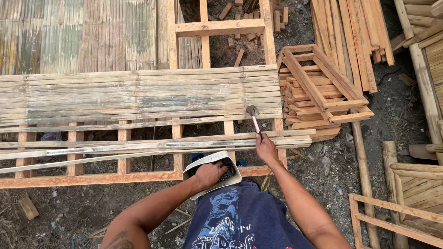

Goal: The person hammers nails into a wooden pallet-like structure using a hammer. They repeatedly pick nails from a container and secure wooden slats to the frame.

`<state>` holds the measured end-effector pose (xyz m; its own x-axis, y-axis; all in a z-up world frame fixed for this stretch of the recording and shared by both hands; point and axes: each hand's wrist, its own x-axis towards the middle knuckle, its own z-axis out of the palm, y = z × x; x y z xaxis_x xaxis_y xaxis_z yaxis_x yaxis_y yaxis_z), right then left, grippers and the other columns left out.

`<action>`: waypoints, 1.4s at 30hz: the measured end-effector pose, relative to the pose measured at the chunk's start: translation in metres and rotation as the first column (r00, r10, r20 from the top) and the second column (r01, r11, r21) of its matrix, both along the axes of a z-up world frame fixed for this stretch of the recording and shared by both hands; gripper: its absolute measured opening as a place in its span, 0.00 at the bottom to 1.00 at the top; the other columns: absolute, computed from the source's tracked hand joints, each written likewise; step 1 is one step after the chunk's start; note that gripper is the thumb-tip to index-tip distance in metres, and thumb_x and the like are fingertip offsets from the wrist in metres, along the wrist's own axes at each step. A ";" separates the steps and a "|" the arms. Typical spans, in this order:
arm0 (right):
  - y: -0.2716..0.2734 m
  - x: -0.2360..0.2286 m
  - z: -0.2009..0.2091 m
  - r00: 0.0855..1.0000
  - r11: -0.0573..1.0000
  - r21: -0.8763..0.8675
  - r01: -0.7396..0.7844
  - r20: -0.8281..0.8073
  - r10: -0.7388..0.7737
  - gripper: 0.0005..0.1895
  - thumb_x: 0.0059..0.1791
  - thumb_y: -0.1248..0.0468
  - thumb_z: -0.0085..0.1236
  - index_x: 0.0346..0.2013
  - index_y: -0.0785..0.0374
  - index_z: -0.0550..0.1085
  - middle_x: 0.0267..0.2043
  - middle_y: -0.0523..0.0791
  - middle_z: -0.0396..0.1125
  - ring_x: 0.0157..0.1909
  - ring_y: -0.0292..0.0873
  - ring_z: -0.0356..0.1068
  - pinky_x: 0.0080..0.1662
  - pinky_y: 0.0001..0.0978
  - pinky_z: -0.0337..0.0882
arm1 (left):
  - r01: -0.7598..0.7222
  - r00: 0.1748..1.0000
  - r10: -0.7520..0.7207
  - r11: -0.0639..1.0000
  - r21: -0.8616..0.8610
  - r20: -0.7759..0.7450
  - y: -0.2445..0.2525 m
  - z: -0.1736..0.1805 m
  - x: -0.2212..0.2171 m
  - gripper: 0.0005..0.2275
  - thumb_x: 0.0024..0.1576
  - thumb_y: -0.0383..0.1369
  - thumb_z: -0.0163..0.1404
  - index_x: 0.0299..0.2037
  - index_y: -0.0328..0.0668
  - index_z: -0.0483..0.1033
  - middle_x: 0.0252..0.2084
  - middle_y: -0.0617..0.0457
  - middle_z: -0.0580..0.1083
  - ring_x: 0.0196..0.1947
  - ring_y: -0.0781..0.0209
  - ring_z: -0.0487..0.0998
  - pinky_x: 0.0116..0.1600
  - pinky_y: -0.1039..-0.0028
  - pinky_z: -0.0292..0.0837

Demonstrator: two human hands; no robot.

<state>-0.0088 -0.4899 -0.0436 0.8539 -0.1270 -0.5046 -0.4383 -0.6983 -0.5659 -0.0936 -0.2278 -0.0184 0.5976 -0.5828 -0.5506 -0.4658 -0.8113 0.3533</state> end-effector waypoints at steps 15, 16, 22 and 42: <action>0.005 -0.020 -0.009 0.983 1.000 -0.012 -0.022 0.181 0.024 0.21 0.56 0.47 0.41 0.48 0.63 0.69 0.27 0.61 0.70 0.33 0.68 0.72 0.35 0.59 0.68 | -0.429 0.609 0.790 0.404 -0.808 0.073 -0.007 0.007 0.120 0.06 0.58 0.25 0.53 0.43 0.39 0.81 0.38 0.44 0.78 0.35 0.46 0.81 0.40 0.63 0.76; 0.008 -0.021 -0.010 0.983 0.999 -0.028 -0.035 0.179 0.040 0.21 0.57 0.47 0.41 0.46 0.63 0.69 0.26 0.60 0.70 0.33 0.68 0.72 0.35 0.59 0.67 | -0.495 0.577 0.817 0.358 -0.792 0.008 -0.010 -0.004 0.125 0.06 0.58 0.25 0.53 0.43 0.39 0.80 0.38 0.44 0.77 0.33 0.47 0.81 0.40 0.62 0.76; 0.015 -0.022 0.018 0.965 0.993 0.010 -0.117 0.236 0.111 0.19 0.58 0.51 0.42 0.43 0.65 0.68 0.25 0.59 0.69 0.30 0.66 0.70 0.33 0.57 0.66 | -0.626 0.453 0.890 0.353 -0.695 0.044 -0.034 -0.051 0.153 0.05 0.57 0.30 0.59 0.41 0.41 0.80 0.37 0.46 0.75 0.40 0.44 0.76 0.46 0.57 0.71; 0.025 -0.002 0.020 0.982 0.986 0.063 -0.156 0.113 0.148 0.18 0.59 0.54 0.37 0.42 0.67 0.66 0.14 0.52 0.64 0.15 0.52 0.67 0.21 0.50 0.63 | -0.491 -0.646 0.358 -0.871 0.008 -0.674 -0.037 -0.071 0.171 0.30 0.60 0.38 0.54 0.68 0.39 0.51 0.63 0.41 0.62 0.61 0.45 0.68 0.57 0.42 0.71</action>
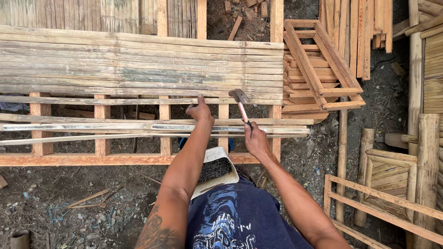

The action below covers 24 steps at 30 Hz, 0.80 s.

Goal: The person hammers nails into a wooden pallet-like structure using a hammer. They repeatedly pick nails from a container and secure wooden slats to the frame.

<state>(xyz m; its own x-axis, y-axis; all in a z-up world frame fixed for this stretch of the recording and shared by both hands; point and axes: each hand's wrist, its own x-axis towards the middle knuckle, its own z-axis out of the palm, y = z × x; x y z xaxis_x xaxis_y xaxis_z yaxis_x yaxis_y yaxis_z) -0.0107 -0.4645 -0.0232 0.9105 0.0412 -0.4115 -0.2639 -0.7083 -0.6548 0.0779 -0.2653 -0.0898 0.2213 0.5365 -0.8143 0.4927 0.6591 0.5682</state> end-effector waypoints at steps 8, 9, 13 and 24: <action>-0.012 -0.016 0.002 0.988 0.999 -0.018 -0.040 0.151 0.042 0.18 0.60 0.53 0.39 0.42 0.66 0.67 0.21 0.56 0.67 0.24 0.61 0.69 0.28 0.55 0.64 | -0.309 0.950 0.311 0.931 -0.195 -0.020 0.014 -0.018 0.051 0.40 0.63 0.47 0.47 0.75 0.42 0.32 0.75 0.40 0.53 0.69 0.38 0.64 0.68 0.47 0.66; -0.010 -0.016 0.002 0.971 0.999 -0.004 -0.050 0.234 0.049 0.18 0.61 0.53 0.39 0.42 0.66 0.67 0.20 0.56 0.66 0.24 0.60 0.67 0.28 0.54 0.64 | -0.285 0.957 0.290 0.944 -0.167 0.008 0.014 -0.027 0.051 0.39 0.64 0.47 0.45 0.76 0.41 0.33 0.75 0.39 0.54 0.69 0.37 0.64 0.67 0.47 0.66; 0.005 -0.008 0.001 0.973 0.983 0.171 -0.074 0.229 0.034 0.19 0.60 0.52 0.34 0.44 0.64 0.67 0.17 0.46 0.62 0.18 0.43 0.65 0.22 0.42 0.64 | -0.308 0.935 0.330 0.937 -0.166 0.131 0.016 -0.061 0.048 0.41 0.63 0.43 0.47 0.74 0.38 0.27 0.75 0.38 0.52 0.70 0.42 0.63 0.70 0.51 0.62; 0.014 -0.002 0.006 0.837 0.923 0.305 -0.235 0.547 0.032 0.29 0.62 0.48 0.25 0.60 0.71 0.62 0.25 0.44 0.61 0.22 0.37 0.62 0.18 0.30 0.65 | -0.191 0.976 0.204 0.972 -0.135 0.083 0.019 -0.082 0.043 0.38 0.63 0.45 0.44 0.73 0.36 0.33 0.72 0.35 0.57 0.65 0.43 0.70 0.65 0.58 0.73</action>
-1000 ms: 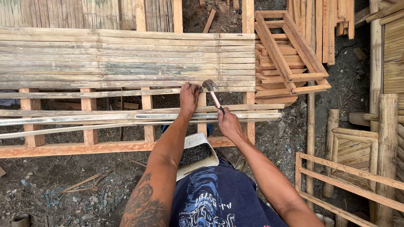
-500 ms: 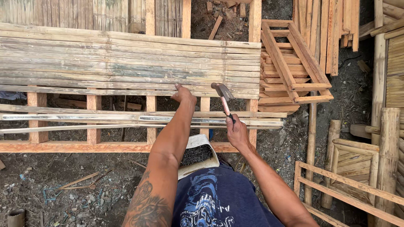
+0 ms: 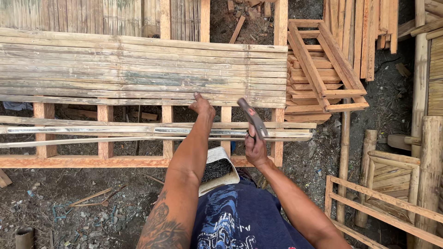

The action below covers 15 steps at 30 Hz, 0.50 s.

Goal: The person hammers nails into a wooden pallet-like structure using a hammer. They repeatedly pick nails from a container and secure wooden slats to the frame.

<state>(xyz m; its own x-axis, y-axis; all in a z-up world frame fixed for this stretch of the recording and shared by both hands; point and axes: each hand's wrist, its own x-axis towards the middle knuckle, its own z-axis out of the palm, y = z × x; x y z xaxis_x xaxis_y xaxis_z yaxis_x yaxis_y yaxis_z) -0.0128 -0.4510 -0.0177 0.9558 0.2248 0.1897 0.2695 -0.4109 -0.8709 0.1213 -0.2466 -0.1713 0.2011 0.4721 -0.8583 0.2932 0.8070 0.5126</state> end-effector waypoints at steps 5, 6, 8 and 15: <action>-0.003 0.014 -0.006 0.903 0.949 -0.307 -0.069 -0.423 -0.071 0.23 0.61 0.48 0.30 0.45 0.67 0.64 0.18 0.44 0.60 0.17 0.38 0.60 0.21 0.39 0.62 | -0.018 0.998 0.016 0.999 0.039 0.056 0.003 -0.011 0.004 0.42 0.64 0.45 0.47 0.74 0.36 0.23 0.75 0.36 0.52 0.69 0.47 0.65 0.67 0.62 0.64; -0.003 0.017 -0.007 0.953 0.968 -0.249 -0.031 -0.299 -0.046 0.24 0.61 0.49 0.32 0.43 0.68 0.63 0.17 0.44 0.59 0.17 0.37 0.61 0.21 0.38 0.62 | -0.024 0.997 0.020 0.998 0.050 0.079 0.005 -0.014 0.006 0.43 0.65 0.44 0.48 0.73 0.35 0.22 0.75 0.36 0.50 0.70 0.47 0.63 0.67 0.62 0.61; -0.012 0.013 -0.007 0.992 0.996 -0.088 -0.009 0.128 0.020 0.23 0.63 0.48 0.28 0.43 0.63 0.64 0.24 0.46 0.61 0.23 0.40 0.63 0.24 0.34 0.65 | -0.005 1.000 0.004 0.999 0.038 0.030 0.000 -0.025 0.001 0.42 0.63 0.45 0.47 0.74 0.34 0.26 0.74 0.35 0.54 0.68 0.45 0.67 0.67 0.62 0.66; -0.017 0.014 -0.016 0.822 0.920 -0.371 -0.123 -0.558 -0.115 0.19 0.61 0.54 0.31 0.42 0.65 0.64 0.18 0.45 0.61 0.15 0.43 0.60 0.17 0.43 0.62 | 0.163 0.985 -0.169 0.972 -0.168 -0.022 0.023 0.008 -0.014 0.39 0.64 0.44 0.43 0.75 0.44 0.24 0.71 0.45 0.60 0.64 0.48 0.70 0.66 0.56 0.67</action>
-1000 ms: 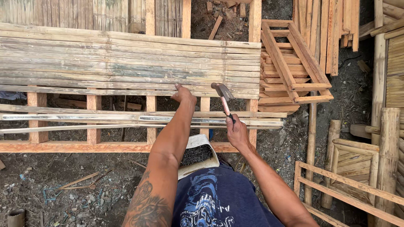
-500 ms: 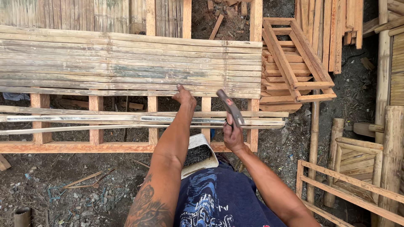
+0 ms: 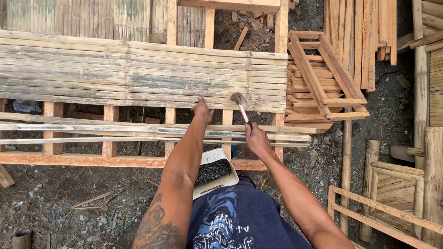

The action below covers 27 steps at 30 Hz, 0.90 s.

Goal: The person hammers nails into a wooden pallet-like structure using a hammer. They repeatedly pick nails from a container and secure wooden slats to the frame.

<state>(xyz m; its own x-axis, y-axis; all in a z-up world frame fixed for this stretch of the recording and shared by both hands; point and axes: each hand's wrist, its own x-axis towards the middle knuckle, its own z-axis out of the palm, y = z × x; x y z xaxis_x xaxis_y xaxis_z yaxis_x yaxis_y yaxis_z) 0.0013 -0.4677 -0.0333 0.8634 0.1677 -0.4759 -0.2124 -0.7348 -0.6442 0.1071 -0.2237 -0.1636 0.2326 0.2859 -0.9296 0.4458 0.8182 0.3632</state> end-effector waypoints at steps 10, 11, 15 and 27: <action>0.060 0.015 0.009 0.982 0.985 -0.031 -0.171 0.070 0.173 0.23 0.58 0.49 0.40 0.43 0.68 0.69 0.22 0.60 0.70 0.26 0.62 0.73 0.34 0.57 0.70 | 0.839 -0.169 -0.960 -0.021 0.544 0.222 0.068 0.190 -0.119 0.08 0.63 0.28 0.50 0.47 0.34 0.79 0.40 0.45 0.82 0.36 0.64 0.83 0.40 0.75 0.81; 0.066 0.016 0.007 0.979 0.979 -0.045 -0.199 0.040 0.201 0.23 0.58 0.48 0.40 0.44 0.68 0.69 0.23 0.60 0.70 0.27 0.63 0.74 0.35 0.57 0.71 | 0.806 -0.271 -0.948 -0.127 0.578 0.170 0.063 0.199 -0.135 0.08 0.61 0.27 0.51 0.46 0.34 0.80 0.40 0.46 0.82 0.36 0.62 0.84 0.40 0.73 0.81; 0.082 0.010 -0.002 0.941 0.950 -0.075 -0.302 0.135 0.310 0.24 0.57 0.47 0.42 0.43 0.69 0.71 0.26 0.64 0.70 0.34 0.69 0.72 0.40 0.59 0.70 | 0.471 -0.590 -0.711 -0.688 0.553 -0.383 0.038 0.191 -0.196 0.11 0.57 0.30 0.53 0.48 0.40 0.80 0.43 0.45 0.81 0.42 0.53 0.82 0.45 0.63 0.76; 0.147 0.018 0.007 0.965 0.966 -0.090 -0.242 0.083 0.249 0.23 0.57 0.47 0.43 0.44 0.65 0.71 0.30 0.63 0.70 0.39 0.71 0.70 0.42 0.60 0.68 | 0.375 -0.374 -0.658 -0.752 0.543 -0.653 0.098 0.143 -0.260 0.15 0.58 0.26 0.44 0.55 0.40 0.72 0.51 0.39 0.73 0.42 0.42 0.81 0.41 0.55 0.79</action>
